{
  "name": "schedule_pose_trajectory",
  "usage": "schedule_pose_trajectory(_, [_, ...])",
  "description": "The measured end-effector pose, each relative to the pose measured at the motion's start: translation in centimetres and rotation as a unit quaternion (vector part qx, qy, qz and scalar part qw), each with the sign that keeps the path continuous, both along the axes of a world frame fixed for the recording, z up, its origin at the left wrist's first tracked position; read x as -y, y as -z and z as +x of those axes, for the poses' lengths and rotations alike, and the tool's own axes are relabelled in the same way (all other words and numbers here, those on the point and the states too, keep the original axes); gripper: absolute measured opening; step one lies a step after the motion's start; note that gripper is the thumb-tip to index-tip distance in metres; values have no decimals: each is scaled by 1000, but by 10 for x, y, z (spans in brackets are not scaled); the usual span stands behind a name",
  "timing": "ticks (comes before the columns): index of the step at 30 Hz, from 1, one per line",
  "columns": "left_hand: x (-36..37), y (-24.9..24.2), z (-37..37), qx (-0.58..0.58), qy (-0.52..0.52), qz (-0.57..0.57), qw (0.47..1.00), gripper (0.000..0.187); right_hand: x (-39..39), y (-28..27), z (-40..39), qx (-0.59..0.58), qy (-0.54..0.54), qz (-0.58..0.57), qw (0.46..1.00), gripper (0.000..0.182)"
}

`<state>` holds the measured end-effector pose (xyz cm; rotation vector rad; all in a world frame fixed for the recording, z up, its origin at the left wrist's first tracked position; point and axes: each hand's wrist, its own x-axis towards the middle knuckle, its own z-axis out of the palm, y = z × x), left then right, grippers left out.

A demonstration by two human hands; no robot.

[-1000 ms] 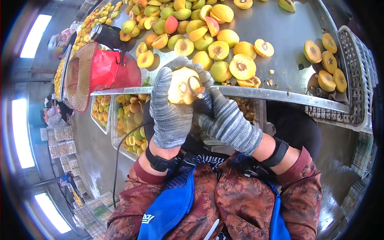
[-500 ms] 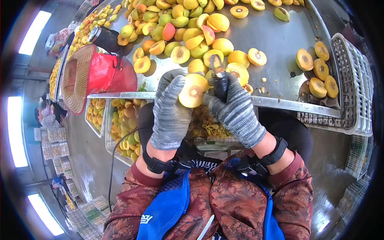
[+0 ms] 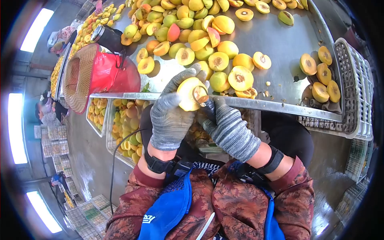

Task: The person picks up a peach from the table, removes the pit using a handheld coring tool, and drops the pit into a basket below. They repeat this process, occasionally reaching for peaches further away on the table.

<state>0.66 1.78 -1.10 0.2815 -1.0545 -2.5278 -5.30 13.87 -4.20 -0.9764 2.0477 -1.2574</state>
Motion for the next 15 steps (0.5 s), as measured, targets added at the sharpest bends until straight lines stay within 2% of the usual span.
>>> schedule_pose_trajectory(5, [-11, 4, 0, 36, -50, 34, 998, 33, 0, 1, 6, 71, 3, 5, 997, 56])
schedule_pose_trajectory(7, [-12, 8, 0, 90, -114, -51, 988, 28, 0, 1, 6, 39, -13, 0, 999, 66])
schedule_pose_trajectory(10, [-19, 1, -3, 84, -108, -105, 985, 27, -1, 1, 5, 58, -20, -2, 998, 71])
schedule_pose_trajectory(13, [-19, 2, -4, 62, -109, -95, 988, 27, -2, 0, 8, 70, -11, -46, 996, 75])
schedule_pose_trajectory(15, [-20, 0, -5, 65, -114, -104, 986, 28, -2, -6, 7, 75, -19, -36, 996, 75])
